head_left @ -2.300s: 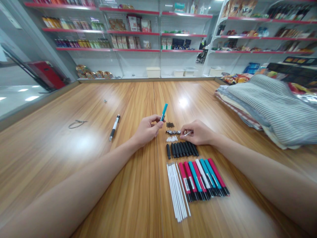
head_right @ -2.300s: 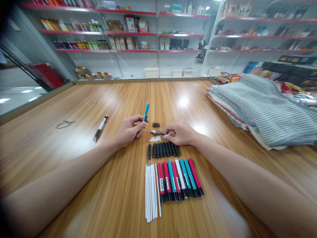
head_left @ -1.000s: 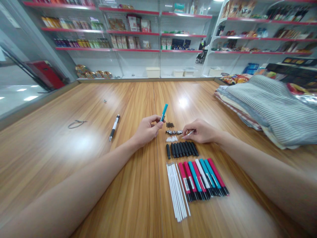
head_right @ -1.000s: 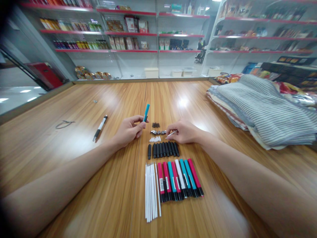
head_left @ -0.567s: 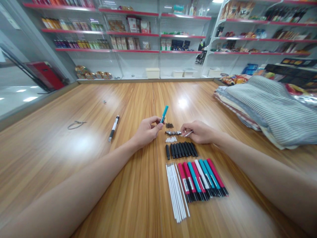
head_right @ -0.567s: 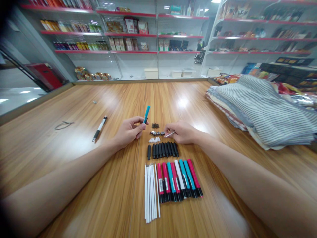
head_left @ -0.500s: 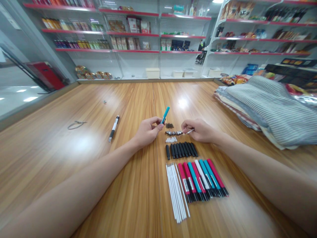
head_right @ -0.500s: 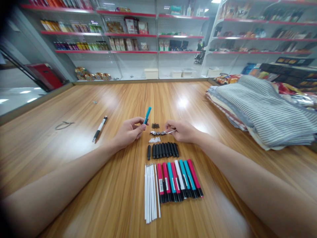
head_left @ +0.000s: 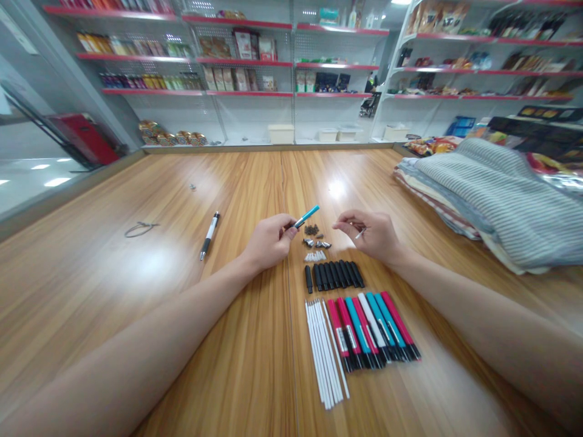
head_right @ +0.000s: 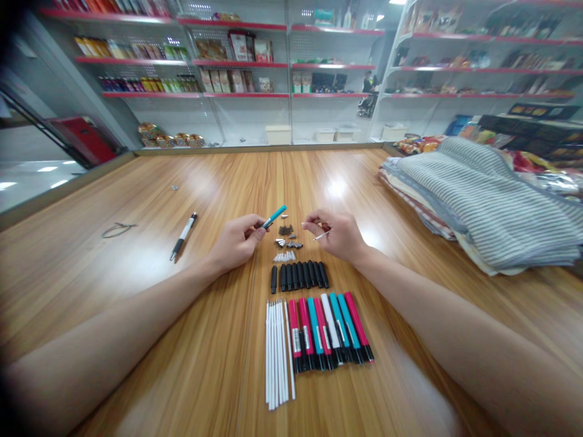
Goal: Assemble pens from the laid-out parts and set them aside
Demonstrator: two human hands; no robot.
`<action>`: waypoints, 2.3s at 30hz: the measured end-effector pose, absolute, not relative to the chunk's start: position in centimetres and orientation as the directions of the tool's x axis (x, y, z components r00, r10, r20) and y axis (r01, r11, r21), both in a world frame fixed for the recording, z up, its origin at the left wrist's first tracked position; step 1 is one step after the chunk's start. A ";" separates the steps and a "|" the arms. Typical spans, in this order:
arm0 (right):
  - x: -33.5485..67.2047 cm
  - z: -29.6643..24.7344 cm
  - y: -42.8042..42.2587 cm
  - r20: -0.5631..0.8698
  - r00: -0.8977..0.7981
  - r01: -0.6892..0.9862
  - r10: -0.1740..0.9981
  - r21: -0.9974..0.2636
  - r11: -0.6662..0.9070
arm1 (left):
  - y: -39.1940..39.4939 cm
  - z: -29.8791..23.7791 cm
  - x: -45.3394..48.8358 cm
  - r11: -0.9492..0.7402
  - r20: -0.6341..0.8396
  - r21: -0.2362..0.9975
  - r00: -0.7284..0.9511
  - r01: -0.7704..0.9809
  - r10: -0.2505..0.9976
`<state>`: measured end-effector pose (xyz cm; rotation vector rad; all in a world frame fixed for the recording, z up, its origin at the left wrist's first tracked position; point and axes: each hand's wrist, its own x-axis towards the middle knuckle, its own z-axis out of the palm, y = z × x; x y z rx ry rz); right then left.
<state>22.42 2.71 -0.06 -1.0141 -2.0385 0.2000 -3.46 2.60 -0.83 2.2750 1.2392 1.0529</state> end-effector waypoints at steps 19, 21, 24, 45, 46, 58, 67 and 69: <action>21.9 -0.9 3.4 0.526 -0.412 0.598 0.744 -0.461 0.656 | 2.3 -0.7 -3.4 -0.519 0.347 0.703 0.401 0.487 0.848; 22.0 -1.1 3.5 0.501 -0.415 0.603 0.759 -0.473 0.642 | 2.4 -0.8 -3.4 -0.529 0.354 0.703 0.412 0.475 0.840; 22.0 -1.2 3.6 0.472 -0.423 0.608 0.773 -0.485 0.629 | 2.4 -0.9 -3.4 -0.530 0.346 0.708 0.425 0.467 0.836; 21.7 -0.8 3.3 0.549 -0.313 0.601 0.775 -0.517 0.609 | 2.6 -1.2 -3.4 -0.572 0.393 0.628 0.420 0.528 0.818; 21.7 -0.7 3.2 0.574 -0.295 0.599 0.764 -0.512 0.615 | 2.6 -1.2 -3.4 -0.576 0.406 0.617 0.410 0.536 0.817; 21.7 -0.2 2.4 0.707 -0.249 0.587 0.662 -0.433 0.684 | 2.8 -1.2 -3.3 -0.606 0.442 0.575 0.414 0.550 0.796; 21.6 -0.4 2.4 0.747 -0.305 0.575 0.591 -0.350 0.739 | 2.7 -1.2 -3.4 -0.667 0.479 0.518 0.464 0.536 0.745; 21.5 -0.3 2.3 0.747 -0.319 0.567 0.584 -0.343 0.749 | 2.7 -1.3 -3.4 -0.674 0.484 0.507 0.470 0.537 0.739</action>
